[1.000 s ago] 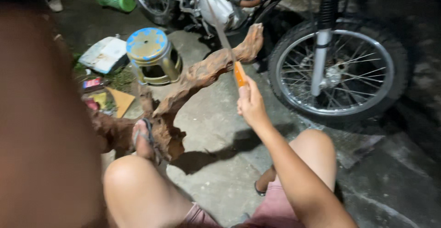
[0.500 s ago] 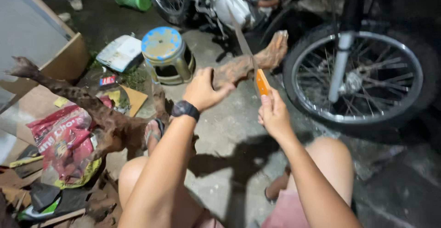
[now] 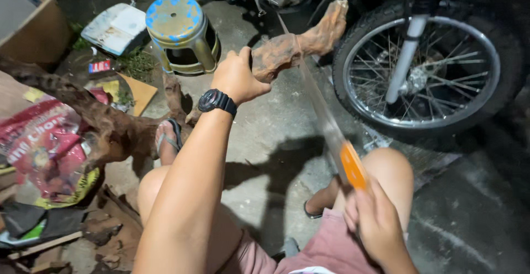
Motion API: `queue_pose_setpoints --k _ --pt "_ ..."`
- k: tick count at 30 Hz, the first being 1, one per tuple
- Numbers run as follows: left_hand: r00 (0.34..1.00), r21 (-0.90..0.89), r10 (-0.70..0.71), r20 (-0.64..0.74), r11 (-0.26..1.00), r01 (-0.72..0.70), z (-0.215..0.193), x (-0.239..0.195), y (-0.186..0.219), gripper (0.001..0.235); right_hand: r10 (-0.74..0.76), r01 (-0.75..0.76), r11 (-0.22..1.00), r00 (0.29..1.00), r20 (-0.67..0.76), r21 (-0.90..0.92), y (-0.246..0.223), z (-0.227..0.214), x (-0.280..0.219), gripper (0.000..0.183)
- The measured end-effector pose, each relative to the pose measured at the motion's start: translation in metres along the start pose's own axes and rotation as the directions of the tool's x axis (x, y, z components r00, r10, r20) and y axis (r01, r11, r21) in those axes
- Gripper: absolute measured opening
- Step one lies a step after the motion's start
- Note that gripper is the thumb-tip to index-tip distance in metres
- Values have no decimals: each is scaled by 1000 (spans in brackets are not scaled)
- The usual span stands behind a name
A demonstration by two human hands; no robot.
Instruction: The person sits on the ground and uses a hand saw to cut a piece of driftwood held between their legs. They maintain a steady sawing motion throughout the clip, working on the same section of the wood.
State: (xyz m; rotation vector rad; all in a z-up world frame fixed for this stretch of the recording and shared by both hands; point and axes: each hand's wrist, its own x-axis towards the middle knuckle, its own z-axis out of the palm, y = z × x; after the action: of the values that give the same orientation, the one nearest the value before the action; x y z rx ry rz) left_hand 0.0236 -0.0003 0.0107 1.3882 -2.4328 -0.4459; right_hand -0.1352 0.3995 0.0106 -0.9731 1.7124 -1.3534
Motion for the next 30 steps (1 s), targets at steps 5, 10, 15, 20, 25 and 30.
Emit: queue_pose_setpoints --k 5,10,15,20,25,30 --pt "1000 10 -4 -3 1000 4 6 4 -1 93 -177 181 977 983 -49 110 25 39 111 33" --pt "1000 -17 -7 -17 1000 7 -6 0 -2 83 -410 411 911 910 -57 13 23 79 229 36" --pt "987 -7 -95 132 995 97 -2 2 -2 98 -185 182 982 978 -96 -41 21 28 94 38" --pt "990 -50 -86 112 994 92 -13 -8 7 90 -60 47 995 986 -155 -87 2 27 2 39" --pt "991 -54 -96 88 993 101 -6 -9 6 87 -208 218 925 976 -66 312 53 73 179 29" --pt "987 -25 -112 114 993 116 -17 -5 10 78 -339 333 938 939 -55 -95 8 77 215 35"
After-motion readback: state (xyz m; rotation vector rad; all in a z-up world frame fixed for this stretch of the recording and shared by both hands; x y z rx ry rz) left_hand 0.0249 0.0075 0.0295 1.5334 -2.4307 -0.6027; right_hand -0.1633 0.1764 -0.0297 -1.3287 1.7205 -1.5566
